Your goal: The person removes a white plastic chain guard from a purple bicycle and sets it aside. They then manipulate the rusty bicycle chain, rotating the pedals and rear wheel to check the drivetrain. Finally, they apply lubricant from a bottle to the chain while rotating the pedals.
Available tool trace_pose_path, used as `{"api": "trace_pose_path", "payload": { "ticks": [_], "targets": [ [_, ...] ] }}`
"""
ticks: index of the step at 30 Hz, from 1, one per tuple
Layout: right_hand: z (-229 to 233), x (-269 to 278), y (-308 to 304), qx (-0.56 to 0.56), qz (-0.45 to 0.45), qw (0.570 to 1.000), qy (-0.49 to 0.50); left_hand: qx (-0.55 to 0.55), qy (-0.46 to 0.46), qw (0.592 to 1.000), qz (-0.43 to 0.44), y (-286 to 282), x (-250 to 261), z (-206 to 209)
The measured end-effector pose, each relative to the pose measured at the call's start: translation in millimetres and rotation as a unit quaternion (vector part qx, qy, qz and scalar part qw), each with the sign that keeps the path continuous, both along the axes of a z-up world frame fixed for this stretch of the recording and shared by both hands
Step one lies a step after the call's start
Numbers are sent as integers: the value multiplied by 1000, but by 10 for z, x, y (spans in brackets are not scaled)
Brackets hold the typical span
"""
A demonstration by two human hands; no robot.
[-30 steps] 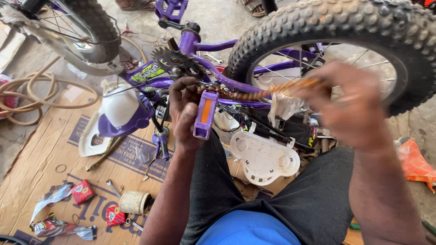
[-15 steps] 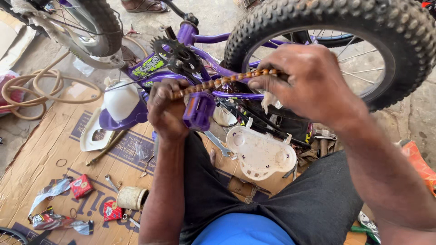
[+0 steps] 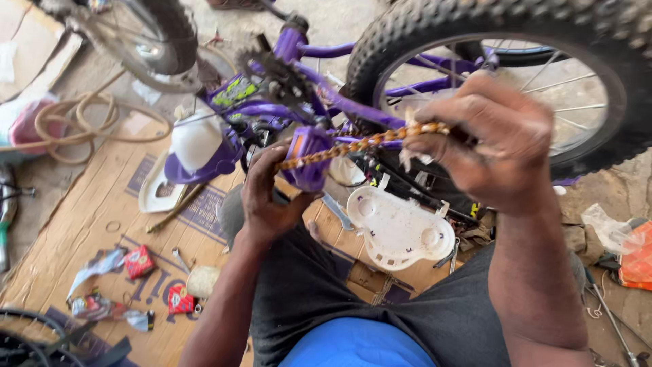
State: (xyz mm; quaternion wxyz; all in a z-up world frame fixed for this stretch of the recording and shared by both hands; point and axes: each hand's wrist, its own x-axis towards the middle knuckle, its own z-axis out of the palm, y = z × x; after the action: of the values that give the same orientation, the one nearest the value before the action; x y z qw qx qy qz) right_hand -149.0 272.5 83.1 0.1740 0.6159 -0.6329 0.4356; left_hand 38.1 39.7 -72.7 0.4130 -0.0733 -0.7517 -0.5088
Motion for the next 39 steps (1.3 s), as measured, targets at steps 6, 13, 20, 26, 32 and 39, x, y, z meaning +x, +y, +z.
{"api": "trace_pose_path", "payload": {
  "ticks": [6,13,20,26,32,39],
  "targets": [
    [154,223,8,18,-74,996,-49,50,32,993,101,159,-159,47],
    [-29,244,-195,70,-54,995,37,112,-70,989,67,118,-62,352],
    [244,314,-237,72,11,993,-90,92,45,993,58,-34,-105,528],
    [320,521,-573,211,-83,971,75,143,-6,987,78,32,-43,632],
    [506,541,-746,266,-70,949,-154,80,41,992,93,-8,23,938],
    [544,682,-896,271,-33,959,-72,6,24,972,234,-55,-23,852]
  ]
}}
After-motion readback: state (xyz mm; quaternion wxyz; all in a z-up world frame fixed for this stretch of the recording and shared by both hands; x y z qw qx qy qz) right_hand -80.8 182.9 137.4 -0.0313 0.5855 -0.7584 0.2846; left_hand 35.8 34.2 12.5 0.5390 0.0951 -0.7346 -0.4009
